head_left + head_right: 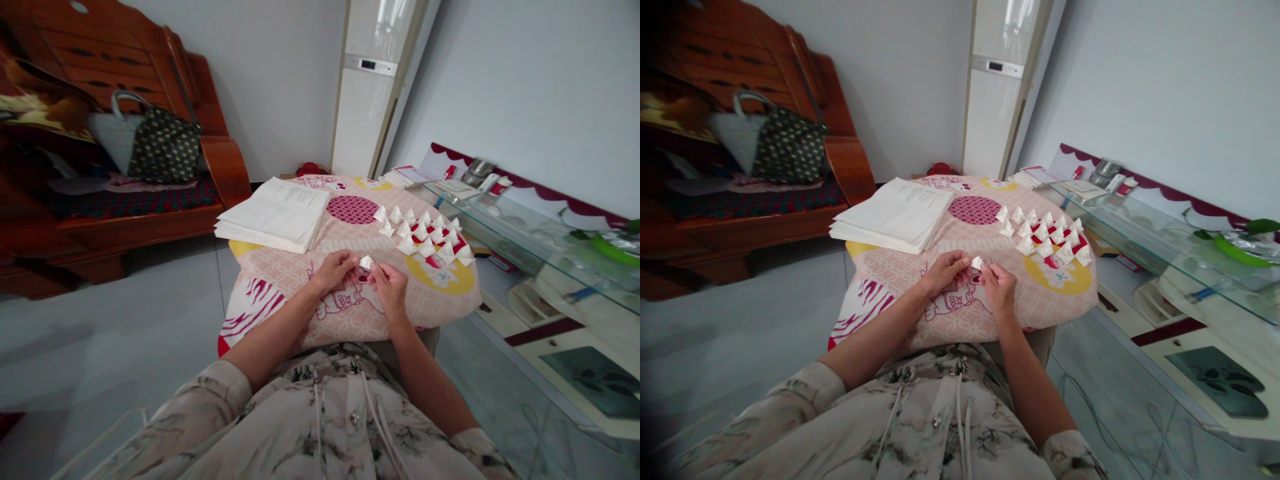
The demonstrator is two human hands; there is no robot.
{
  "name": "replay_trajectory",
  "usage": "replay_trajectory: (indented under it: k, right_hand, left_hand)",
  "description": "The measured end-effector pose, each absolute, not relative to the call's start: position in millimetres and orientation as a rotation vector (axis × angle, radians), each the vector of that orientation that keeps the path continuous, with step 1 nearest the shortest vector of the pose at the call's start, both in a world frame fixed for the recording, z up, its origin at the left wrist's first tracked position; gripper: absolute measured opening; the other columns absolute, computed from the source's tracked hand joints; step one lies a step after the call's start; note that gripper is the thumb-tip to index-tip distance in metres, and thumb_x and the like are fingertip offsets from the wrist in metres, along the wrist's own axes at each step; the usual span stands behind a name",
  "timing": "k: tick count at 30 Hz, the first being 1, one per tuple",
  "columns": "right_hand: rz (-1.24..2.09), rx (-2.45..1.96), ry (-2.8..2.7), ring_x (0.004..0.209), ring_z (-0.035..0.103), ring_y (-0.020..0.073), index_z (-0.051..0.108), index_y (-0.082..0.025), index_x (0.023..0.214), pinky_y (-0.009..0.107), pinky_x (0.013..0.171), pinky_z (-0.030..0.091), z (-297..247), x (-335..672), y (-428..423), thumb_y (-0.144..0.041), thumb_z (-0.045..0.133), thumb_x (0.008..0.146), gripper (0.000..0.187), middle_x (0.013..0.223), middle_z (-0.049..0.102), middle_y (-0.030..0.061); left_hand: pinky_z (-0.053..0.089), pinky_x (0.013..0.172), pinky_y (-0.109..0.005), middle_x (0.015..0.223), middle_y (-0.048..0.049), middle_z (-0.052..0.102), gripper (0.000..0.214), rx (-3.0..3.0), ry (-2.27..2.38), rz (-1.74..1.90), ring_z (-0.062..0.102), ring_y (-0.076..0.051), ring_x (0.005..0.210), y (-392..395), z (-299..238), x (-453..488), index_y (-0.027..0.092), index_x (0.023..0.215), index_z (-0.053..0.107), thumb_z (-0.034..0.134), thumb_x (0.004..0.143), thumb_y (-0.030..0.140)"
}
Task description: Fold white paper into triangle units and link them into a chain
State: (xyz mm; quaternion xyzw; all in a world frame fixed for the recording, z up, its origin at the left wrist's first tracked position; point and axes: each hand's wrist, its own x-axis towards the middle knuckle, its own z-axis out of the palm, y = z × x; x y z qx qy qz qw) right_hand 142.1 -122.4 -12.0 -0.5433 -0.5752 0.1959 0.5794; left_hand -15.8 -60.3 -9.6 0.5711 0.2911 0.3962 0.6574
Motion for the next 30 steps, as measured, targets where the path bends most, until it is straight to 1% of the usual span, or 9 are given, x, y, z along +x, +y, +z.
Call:
replay_trajectory:
  k: [2, 4, 7, 12, 17, 20, 23, 26, 30]
  right_hand:
    - [0.367, -1.260, -1.398, 0.057, 0.057, 0.0167, 0.070, -0.022, 0.069, 0.028, 0.058, 0.045, -12.5, 139.6, -122.9, -0.042, 0.061, 0.089, 0.030, 0.063, 0.066, 0.0022]
    - [0.309, -1.244, -1.463, 0.064, 0.061, 0.0192, 0.074, -0.023, 0.075, 0.030, 0.063, 0.047, -12.6, 136.5, -123.5, -0.040, 0.063, 0.088, 0.024, 0.069, 0.069, 0.0040]
    - [0.251, -1.259, -1.541, 0.068, 0.061, 0.0207, 0.075, -0.023, 0.077, 0.032, 0.068, 0.048, -12.0, 133.1, -124.3, -0.039, 0.065, 0.087, 0.021, 0.072, 0.069, 0.0056]
    - [0.279, -1.296, -1.546, 0.065, 0.059, 0.0200, 0.075, -0.023, 0.078, 0.031, 0.066, 0.047, -10.7, 133.1, -124.9, -0.043, 0.068, 0.084, 0.023, 0.071, 0.069, 0.0052]
    - [0.344, -1.263, -1.494, 0.062, 0.059, 0.0187, 0.075, -0.022, 0.078, 0.028, 0.059, 0.045, -12.1, 134.5, -124.9, -0.044, 0.068, 0.085, 0.024, 0.066, 0.067, 0.0037]
    - [0.402, -1.268, -1.457, 0.058, 0.058, 0.0182, 0.073, -0.023, 0.074, 0.027, 0.055, 0.044, -14.3, 135.5, -124.2, -0.043, 0.063, 0.088, 0.026, 0.061, 0.064, 0.0020]
    - [0.416, -1.282, -1.451, 0.055, 0.058, 0.0175, 0.073, -0.022, 0.075, 0.028, 0.055, 0.045, -16.7, 136.8, -122.8, -0.040, 0.059, 0.091, 0.027, 0.059, 0.064, 0.0010]
    - [0.398, -1.263, -1.426, 0.062, 0.063, 0.0195, 0.076, -0.022, 0.085, 0.030, 0.060, 0.049, -19.3, 138.6, -121.1, -0.037, 0.062, 0.088, 0.021, 0.071, 0.071, 0.0028]
    - [0.327, -1.269, -1.397, 0.077, 0.069, 0.0235, 0.078, -0.022, 0.093, 0.034, 0.072, 0.054, -21.0, 140.8, -119.3, -0.033, 0.066, 0.083, 0.018, 0.088, 0.077, 0.0063]
  left_hand:
    - [0.053, 0.056, -0.020, 0.072, -0.0034, 0.071, 0.039, 1.211, 0.631, 0.901, 0.069, -0.012, 0.061, -59.6, -8.3, -15.3, 0.012, 0.090, 0.060, 0.075, 0.083, 0.047]
    - [0.055, 0.061, -0.020, 0.076, -0.0051, 0.072, 0.042, 1.151, 0.615, 0.914, 0.070, -0.013, 0.066, -60.0, -6.6, -16.0, 0.011, 0.091, 0.063, 0.078, 0.079, 0.047]
    - [0.055, 0.063, -0.020, 0.079, -0.0046, 0.073, 0.047, 1.107, 0.609, 0.957, 0.069, -0.011, 0.067, -61.8, -4.6, -18.0, 0.010, 0.094, 0.067, 0.083, 0.074, 0.050]
    - [0.055, 0.065, -0.020, 0.082, -0.0056, 0.074, 0.052, 1.078, 0.606, 0.965, 0.068, -0.011, 0.069, -63.4, -3.4, -19.3, 0.009, 0.094, 0.072, 0.086, 0.067, 0.051]
    - [0.056, 0.066, -0.022, 0.082, -0.0057, 0.074, 0.044, 1.034, 0.594, 0.948, 0.068, -0.012, 0.069, -63.8, -2.5, -19.1, 0.009, 0.092, 0.072, 0.089, 0.066, 0.039]
    - [0.054, 0.064, -0.021, 0.079, -0.0037, 0.073, 0.038, 1.030, 0.587, 0.959, 0.066, -0.010, 0.066, -64.6, -2.3, -19.7, 0.009, 0.092, 0.072, 0.089, 0.065, 0.030]
    - [0.051, 0.061, -0.020, 0.078, -0.0027, 0.072, 0.037, 1.049, 0.590, 0.954, 0.064, -0.009, 0.063, -64.6, -3.0, -21.0, 0.009, 0.094, 0.072, 0.088, 0.064, 0.024]
    - [0.050, 0.060, -0.019, 0.078, -0.0030, 0.073, 0.038, 1.078, 0.599, 0.968, 0.064, -0.009, 0.062, -62.8, -5.1, -21.6, 0.009, 0.093, 0.071, 0.088, 0.061, 0.021]
    - [0.052, 0.061, -0.022, 0.079, -0.0052, 0.074, 0.042, 1.106, 0.608, 0.978, 0.067, -0.012, 0.064, -59.9, -9.3, -20.5, 0.008, 0.092, 0.071, 0.089, 0.057, 0.020]
